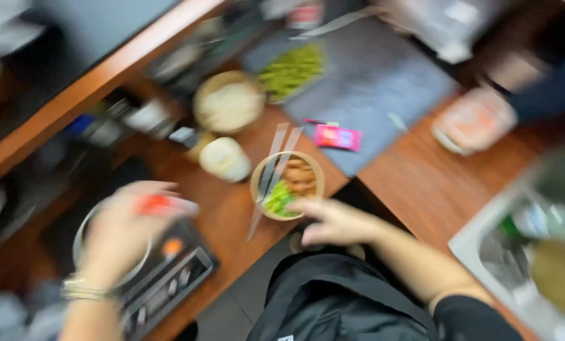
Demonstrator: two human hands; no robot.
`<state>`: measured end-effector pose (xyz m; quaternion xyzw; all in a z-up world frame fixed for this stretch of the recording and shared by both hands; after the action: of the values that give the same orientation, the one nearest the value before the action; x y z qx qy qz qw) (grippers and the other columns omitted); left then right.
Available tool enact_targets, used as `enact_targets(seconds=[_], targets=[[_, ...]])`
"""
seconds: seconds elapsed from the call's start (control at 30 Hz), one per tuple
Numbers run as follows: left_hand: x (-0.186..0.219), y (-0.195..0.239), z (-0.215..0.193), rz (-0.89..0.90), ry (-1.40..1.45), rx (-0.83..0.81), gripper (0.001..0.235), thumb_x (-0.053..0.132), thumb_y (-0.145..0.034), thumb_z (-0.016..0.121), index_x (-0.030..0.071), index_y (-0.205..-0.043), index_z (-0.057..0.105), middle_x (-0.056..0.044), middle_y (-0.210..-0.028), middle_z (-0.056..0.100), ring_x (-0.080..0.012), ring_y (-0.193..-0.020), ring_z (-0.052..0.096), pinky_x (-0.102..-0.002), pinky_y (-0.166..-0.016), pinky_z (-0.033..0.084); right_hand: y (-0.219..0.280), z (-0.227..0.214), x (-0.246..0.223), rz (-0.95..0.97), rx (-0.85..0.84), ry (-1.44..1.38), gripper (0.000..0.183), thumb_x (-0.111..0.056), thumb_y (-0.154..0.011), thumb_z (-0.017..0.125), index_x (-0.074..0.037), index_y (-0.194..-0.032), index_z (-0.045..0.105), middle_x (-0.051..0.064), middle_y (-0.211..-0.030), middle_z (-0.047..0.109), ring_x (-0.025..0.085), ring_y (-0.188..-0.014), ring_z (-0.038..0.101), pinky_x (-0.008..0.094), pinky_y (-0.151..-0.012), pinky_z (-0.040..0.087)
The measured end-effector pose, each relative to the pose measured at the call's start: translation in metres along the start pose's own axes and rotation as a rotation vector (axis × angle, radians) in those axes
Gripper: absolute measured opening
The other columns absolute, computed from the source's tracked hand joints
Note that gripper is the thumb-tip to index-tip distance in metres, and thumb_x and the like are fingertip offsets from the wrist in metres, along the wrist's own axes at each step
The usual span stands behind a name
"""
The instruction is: The person assembles a food bowl by transferring cooked meat from a pan using a spatula, then arranging the contents with chopsticks. They add a red condiment from a small bottle and finish by spooning chopped carrots from a plastic container into the bowl.
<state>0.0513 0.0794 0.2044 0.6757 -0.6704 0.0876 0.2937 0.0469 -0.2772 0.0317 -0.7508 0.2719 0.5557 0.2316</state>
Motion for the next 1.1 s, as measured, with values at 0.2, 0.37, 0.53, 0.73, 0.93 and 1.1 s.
enact_targets(seconds=[0.2,0.37,0.53,0.73,0.93,1.1], targets=[[-0.249,-0.203,-0.012,0.019,-0.181,0.568,0.041,0.038,-0.093,0.091,0.008,-0.116,0.075,-0.018,-0.108,0.076,-0.0378,-0.098,0.07,-0.044,-0.089,0.051,0.091,-0.191,-0.013,0.214,0.888,0.658,0.013,-0.008,-0.082,0.063,-0.01,-0.087,0.051,0.003,-0.086,0.052,0.02,-0.081,0.05,0.039,-0.074,0.039],[-0.282,-0.292,0.005,-0.069,-0.361,0.512,0.042,0.027,-0.091,0.084,0.0,-0.122,0.076,-0.024,-0.114,0.077,-0.0406,-0.101,0.071,-0.043,-0.088,0.053,0.196,-0.27,0.115,0.603,1.306,0.83,0.032,-0.023,-0.092,0.069,-0.01,-0.12,0.076,0.02,-0.117,0.069,0.037,-0.108,0.062,0.044,-0.096,0.045],[-0.278,-0.301,0.016,0.062,-0.278,0.691,0.05,0.011,-0.083,0.087,-0.009,-0.127,0.075,-0.03,-0.13,0.071,-0.0426,-0.12,0.064,-0.046,-0.107,0.039,0.181,-0.228,0.088,0.834,1.035,0.789,0.034,-0.026,-0.088,0.073,-0.011,-0.118,0.072,0.018,-0.123,0.06,0.041,-0.118,0.045,0.049,-0.1,0.039],[-0.256,-0.211,-0.001,-0.268,-0.438,0.52,0.053,0.031,-0.111,0.084,-0.017,-0.128,0.07,-0.042,-0.109,0.073,-0.064,-0.086,0.07,-0.068,-0.06,0.056,0.219,-0.214,0.101,0.316,1.038,1.106,0.019,0.01,-0.089,0.064,0.002,-0.106,0.068,0.017,-0.118,0.064,0.039,-0.115,0.055,0.047,-0.103,0.048],[0.066,-0.006,0.033,-0.271,-0.191,0.11,0.042,0.042,-0.084,0.072,0.021,-0.12,0.081,-0.001,-0.122,0.077,-0.0188,-0.117,0.068,-0.034,-0.106,0.045,0.229,-0.213,0.109,0.101,0.935,1.298,0.006,-0.01,-0.098,0.079,-0.005,-0.096,0.075,0.007,-0.105,0.074,0.034,-0.116,0.069,0.047,-0.098,0.05],[0.226,-0.044,0.254,0.333,0.145,-0.212,0.032,0.039,-0.092,0.067,0.024,-0.119,0.074,0.002,-0.117,0.075,-0.0189,-0.109,0.07,-0.035,-0.089,0.057,0.238,-0.201,0.104,-0.127,1.05,1.23,0.004,-0.01,-0.1,0.077,-0.006,-0.099,0.076,0.01,-0.105,0.07,0.035,-0.108,0.068,0.051,-0.103,0.05]])
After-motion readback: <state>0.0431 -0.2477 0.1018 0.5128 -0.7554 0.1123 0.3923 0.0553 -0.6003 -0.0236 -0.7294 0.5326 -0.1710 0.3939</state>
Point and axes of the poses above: each hand's wrist, its own y-axis away from the middle knuckle, its own z-axis out of the palm, x = y × z, the point moved 2 cm from there along -y, towards the middle knuckle
